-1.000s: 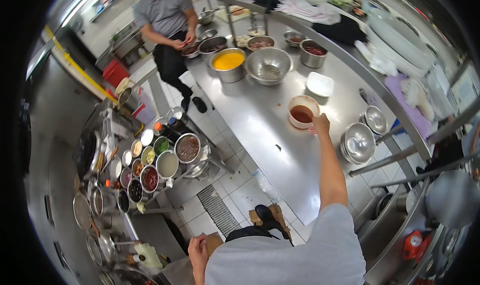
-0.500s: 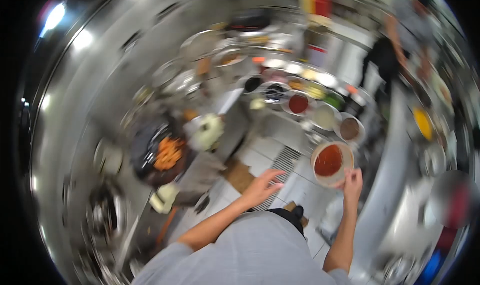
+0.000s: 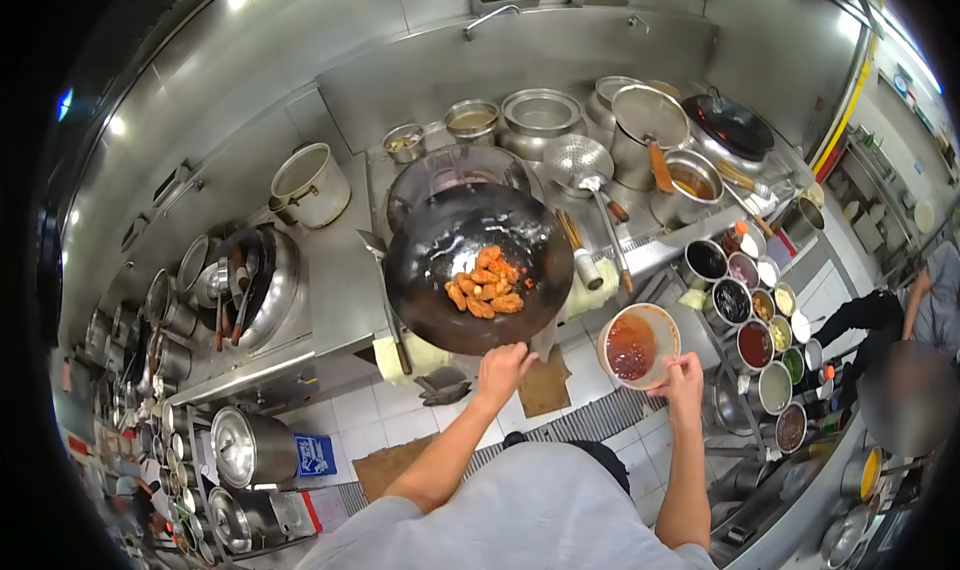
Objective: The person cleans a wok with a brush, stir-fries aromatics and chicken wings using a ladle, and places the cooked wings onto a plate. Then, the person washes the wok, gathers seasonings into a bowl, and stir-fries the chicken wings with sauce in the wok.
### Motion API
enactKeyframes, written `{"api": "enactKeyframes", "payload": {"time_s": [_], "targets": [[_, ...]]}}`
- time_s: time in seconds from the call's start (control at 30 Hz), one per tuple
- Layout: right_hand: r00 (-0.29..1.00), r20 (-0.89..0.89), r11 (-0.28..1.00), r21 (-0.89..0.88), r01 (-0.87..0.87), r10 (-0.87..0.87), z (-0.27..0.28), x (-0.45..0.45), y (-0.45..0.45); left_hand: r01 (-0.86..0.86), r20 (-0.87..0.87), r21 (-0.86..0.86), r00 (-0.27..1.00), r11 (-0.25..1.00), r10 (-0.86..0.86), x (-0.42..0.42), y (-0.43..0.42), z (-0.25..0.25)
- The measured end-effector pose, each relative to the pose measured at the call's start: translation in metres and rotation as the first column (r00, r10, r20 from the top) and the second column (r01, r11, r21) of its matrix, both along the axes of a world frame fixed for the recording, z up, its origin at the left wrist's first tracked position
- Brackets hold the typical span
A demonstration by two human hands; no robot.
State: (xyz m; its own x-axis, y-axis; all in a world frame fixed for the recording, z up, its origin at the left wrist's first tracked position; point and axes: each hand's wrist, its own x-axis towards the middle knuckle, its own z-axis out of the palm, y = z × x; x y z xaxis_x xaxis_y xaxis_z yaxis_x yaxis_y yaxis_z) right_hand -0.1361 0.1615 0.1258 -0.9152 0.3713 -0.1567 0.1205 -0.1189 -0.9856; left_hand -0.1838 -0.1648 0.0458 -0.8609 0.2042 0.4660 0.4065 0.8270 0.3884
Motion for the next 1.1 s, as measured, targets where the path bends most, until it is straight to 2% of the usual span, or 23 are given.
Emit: {"api": "enactKeyframes", "payload": {"time_s": [0.03, 0.07, 0.13, 0.23, 0.3, 0.4, 0.5, 0.53, 0.6, 0.67, 0.73, 0.77, 0.8, 0.83, 0.87, 0.93, 0.97, 1.03, 1.07, 1.1], "targets": [[1.0, 0.014, 1.0, -0.014, 0.014, -0.014, -0.001, -0.009, -0.002, -0.005, -0.155, 0.065, 0.988, 0.998, 0.015, -0.007, 0.0, 0.018], [1.0, 0.003, 1.0, -0.008, 0.019, -0.019, 0.002, -0.02, -0.003, 0.001, -0.165, 0.071, 0.986, 0.997, 0.011, -0.018, -0.004, 0.038], [0.998, 0.028, 0.999, -0.006, 0.053, -0.053, 0.007, -0.029, -0.007, -0.149, -0.258, 0.103, 0.951, 0.983, 0.171, -0.039, -0.019, 0.091], [0.999, 0.03, 1.0, 0.014, 0.027, -0.027, -0.009, -0.059, -0.001, -0.194, -0.28, 0.211, 0.927, 0.958, 0.25, -0.1, -0.056, 0.126], [0.999, 0.035, 1.0, -0.011, -0.02, 0.021, -0.021, -0.087, 0.003, -0.211, -0.292, 0.226, 0.917, 0.951, 0.273, -0.131, -0.069, 0.119], [0.996, 0.036, 0.994, -0.066, -0.083, 0.086, -0.045, -0.131, 0.007, -0.209, -0.273, 0.114, 0.933, 0.971, 0.233, -0.179, -0.077, 0.068], [0.991, 0.022, 0.986, -0.103, -0.13, 0.132, -0.05, -0.173, -0.006, -0.257, -0.099, -0.009, 0.962, 0.966, 0.255, -0.213, -0.081, 0.031], [0.991, 0.021, 0.985, -0.113, -0.131, 0.134, -0.055, -0.185, -0.008, -0.258, -0.101, -0.019, 0.962, 0.966, 0.255, -0.222, -0.081, 0.027], [0.98, -0.002, 0.979, -0.061, -0.197, 0.197, -0.069, -0.216, -0.011, -0.296, -0.059, -0.029, 0.954, 0.955, 0.294, -0.243, -0.08, 0.019], [0.966, -0.008, 0.962, -0.089, -0.259, 0.259, -0.077, -0.244, -0.016, -0.317, -0.048, -0.074, 0.948, 0.945, 0.314, -0.256, -0.084, 0.005], [0.936, 0.028, 0.934, 0.058, -0.353, 0.352, -0.081, -0.267, -0.017, -0.331, 0.11, -0.127, 0.932, 0.935, 0.345, -0.257, -0.08, -0.001], [0.923, -0.063, 0.922, 0.108, -0.372, 0.38, -0.083, -0.276, -0.02, -0.335, -0.011, -0.042, 0.942, 0.941, 0.335, -0.255, -0.068, 0.007], [0.907, -0.033, 0.905, 0.078, -0.417, 0.421, -0.074, -0.285, -0.024, -0.335, -0.142, 0.047, 0.931, 0.941, 0.338, -0.251, -0.053, 0.026], [0.901, -0.057, 0.902, 0.06, -0.427, 0.43, -0.073, -0.296, -0.028, -0.305, -0.187, 0.044, 0.933, 0.952, 0.307, -0.244, -0.034, 0.049], [0.901, -0.045, 0.901, 0.046, -0.431, 0.432, -0.073, -0.309, -0.031, -0.308, -0.174, 0.031, 0.935, 0.951, 0.309, -0.24, -0.018, 0.06], [0.822, 0.009, 0.817, 0.106, -0.567, 0.57, -0.07, -0.324, -0.033, -0.131, 0.197, 0.286, 0.977, 0.949, 0.075, -0.229, 0.011, 0.075], [0.824, 0.016, 0.819, 0.101, -0.565, 0.566, -0.066, -0.326, -0.035, -0.197, 0.365, 0.351, 0.929, 0.915, 0.06, -0.226, 0.024, 0.082], [0.77, 0.068, 0.767, 0.069, -0.638, 0.634, -0.058, -0.337, -0.042, -0.245, 0.418, 0.324, 0.903, 0.914, 0.094, -0.231, 0.031, 0.072], [0.765, 0.029, 0.763, 0.044, -0.645, 0.644, -0.066, -0.341, -0.046, -0.296, 0.467, 0.29, 0.874, 0.91, 0.135, -0.234, 0.031, 0.067], [0.743, 0.058, 0.743, 0.025, -0.668, 0.666, -0.065, -0.344, -0.046, -0.294, 0.422, 0.296, 0.894, 0.909, 0.151, -0.235, 0.034, 0.068]]}}
